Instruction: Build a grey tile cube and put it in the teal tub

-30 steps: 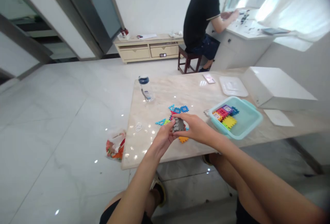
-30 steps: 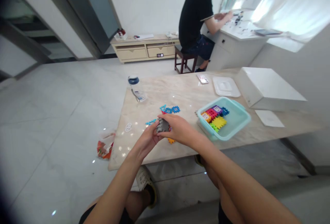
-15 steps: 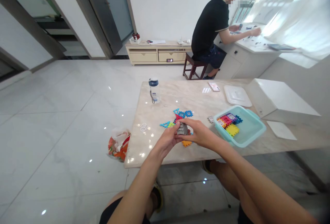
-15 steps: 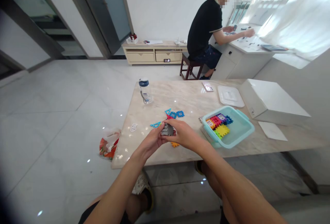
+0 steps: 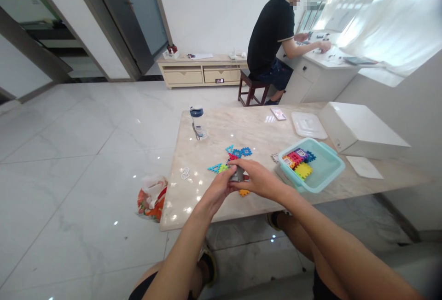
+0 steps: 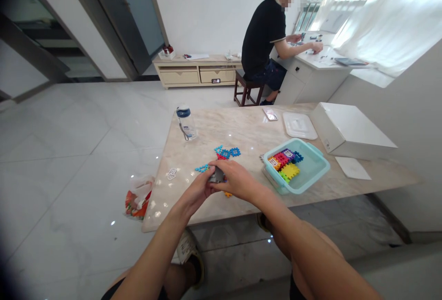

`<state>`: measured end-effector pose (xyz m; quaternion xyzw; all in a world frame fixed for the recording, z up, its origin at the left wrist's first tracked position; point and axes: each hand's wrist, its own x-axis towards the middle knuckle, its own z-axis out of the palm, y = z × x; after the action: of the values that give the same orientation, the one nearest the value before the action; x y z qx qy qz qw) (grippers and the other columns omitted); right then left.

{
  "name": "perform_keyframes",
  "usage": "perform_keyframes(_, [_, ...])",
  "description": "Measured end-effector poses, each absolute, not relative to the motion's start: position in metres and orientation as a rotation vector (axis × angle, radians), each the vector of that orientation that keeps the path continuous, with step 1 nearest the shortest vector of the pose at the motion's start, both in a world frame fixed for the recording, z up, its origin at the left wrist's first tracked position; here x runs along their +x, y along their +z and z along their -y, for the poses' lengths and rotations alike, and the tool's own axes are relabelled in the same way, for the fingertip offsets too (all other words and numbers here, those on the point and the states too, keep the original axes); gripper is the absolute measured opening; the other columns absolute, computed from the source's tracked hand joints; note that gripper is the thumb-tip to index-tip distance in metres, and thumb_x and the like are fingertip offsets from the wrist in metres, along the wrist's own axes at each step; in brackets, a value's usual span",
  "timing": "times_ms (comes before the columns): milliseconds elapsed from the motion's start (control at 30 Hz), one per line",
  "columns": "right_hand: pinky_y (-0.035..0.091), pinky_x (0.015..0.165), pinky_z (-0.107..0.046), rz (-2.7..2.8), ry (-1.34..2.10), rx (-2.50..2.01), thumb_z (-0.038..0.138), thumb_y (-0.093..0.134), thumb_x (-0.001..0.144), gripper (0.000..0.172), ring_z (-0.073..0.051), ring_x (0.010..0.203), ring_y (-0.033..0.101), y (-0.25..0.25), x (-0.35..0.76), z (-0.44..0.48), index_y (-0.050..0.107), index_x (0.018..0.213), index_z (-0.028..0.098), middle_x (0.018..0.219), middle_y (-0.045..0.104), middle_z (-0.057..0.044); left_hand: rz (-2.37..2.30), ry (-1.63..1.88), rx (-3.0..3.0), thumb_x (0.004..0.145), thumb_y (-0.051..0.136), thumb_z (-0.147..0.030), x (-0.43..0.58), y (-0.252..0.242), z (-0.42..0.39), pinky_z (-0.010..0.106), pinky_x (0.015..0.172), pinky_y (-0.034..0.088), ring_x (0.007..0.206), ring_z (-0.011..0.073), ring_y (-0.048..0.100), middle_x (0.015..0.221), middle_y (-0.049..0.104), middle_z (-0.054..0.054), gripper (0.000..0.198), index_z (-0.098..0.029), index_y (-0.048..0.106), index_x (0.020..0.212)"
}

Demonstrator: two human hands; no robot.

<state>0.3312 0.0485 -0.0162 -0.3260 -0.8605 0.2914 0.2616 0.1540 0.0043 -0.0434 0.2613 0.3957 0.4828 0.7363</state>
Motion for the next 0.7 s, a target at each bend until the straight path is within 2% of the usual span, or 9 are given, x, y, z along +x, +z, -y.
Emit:
perform_keyframes(133, [0.057, 0.114, -0.053, 2.34, 0.803, -0.949, 0.029, 0.091, 0.089, 0.072, -0.035, 0.135, 0.07, -0.02, 0.327, -0.048, 0.061, 0.154, 0.027, 0.149, 0.071, -0.015, -0.902, 1.067, 0.586, 0.08, 0.093, -0.061, 0.154, -0.052, -0.009, 0.03, 0.079, 0.061, 0.091, 0.025, 0.078, 0.102, 0.084, 0.015, 0.055, -0.013, 0.084, 0.105])
perform_keyframes(300, [0.057, 0.114, -0.052, 2.369, 0.8, -0.983, 0.028, 0.088, 0.091, 0.061, -0.034, 0.134, 0.071, -0.02, 0.324, -0.048, 0.063, 0.146, 0.023, 0.146, 0.072, -0.017, -0.903, 1.107, 0.592, 0.079, 0.093, -0.062, 0.156, -0.061, -0.014, 0.031, 0.079, 0.061, 0.091, 0.0251, 0.077, 0.103, 0.084, 0.012, 0.054, -0.016, 0.083, 0.106])
perform_keyframes(433, [0.057, 0.112, -0.054, 2.401, 0.766, -1.053, 0.027, 0.086, 0.092, 0.052, -0.037, 0.131, 0.072, -0.024, 0.323, -0.047, 0.065, 0.139, 0.021, 0.139, 0.074, -0.018, -0.967, 1.111, 0.614, 0.078, 0.093, -0.063, 0.158, -0.062, -0.013, 0.029, 0.076, 0.059, 0.084, 0.022, 0.074, 0.095, 0.082, 0.01, 0.053, -0.015, 0.082, 0.099])
perform_keyframes(567, [0.057, 0.111, -0.054, 2.389, 0.76, -1.078, 0.029, 0.084, 0.094, 0.053, -0.038, 0.13, 0.072, -0.035, 0.318, -0.046, 0.063, 0.141, 0.019, 0.14, 0.074, -0.02, -1.024, 1.096, 0.637, 0.076, 0.093, -0.066, 0.156, -0.065, -0.013, 0.028, 0.076, 0.058, 0.084, 0.0206, 0.072, 0.095, 0.082, 0.009, 0.056, -0.015, 0.082, 0.097])
perform_keyframes(700, [0.056, 0.113, -0.052, 2.391, 0.767, -1.104, 0.028, 0.084, 0.094, 0.057, -0.036, 0.133, 0.071, -0.036, 0.311, -0.049, 0.061, 0.145, 0.016, 0.142, 0.073, -0.021, -1.079, 1.105, 0.631, 0.07, 0.094, -0.069, 0.152, -0.069, -0.018, 0.029, 0.075, 0.058, 0.089, 0.024, 0.074, 0.096, 0.082, 0.01, 0.063, -0.014, 0.082, 0.098])
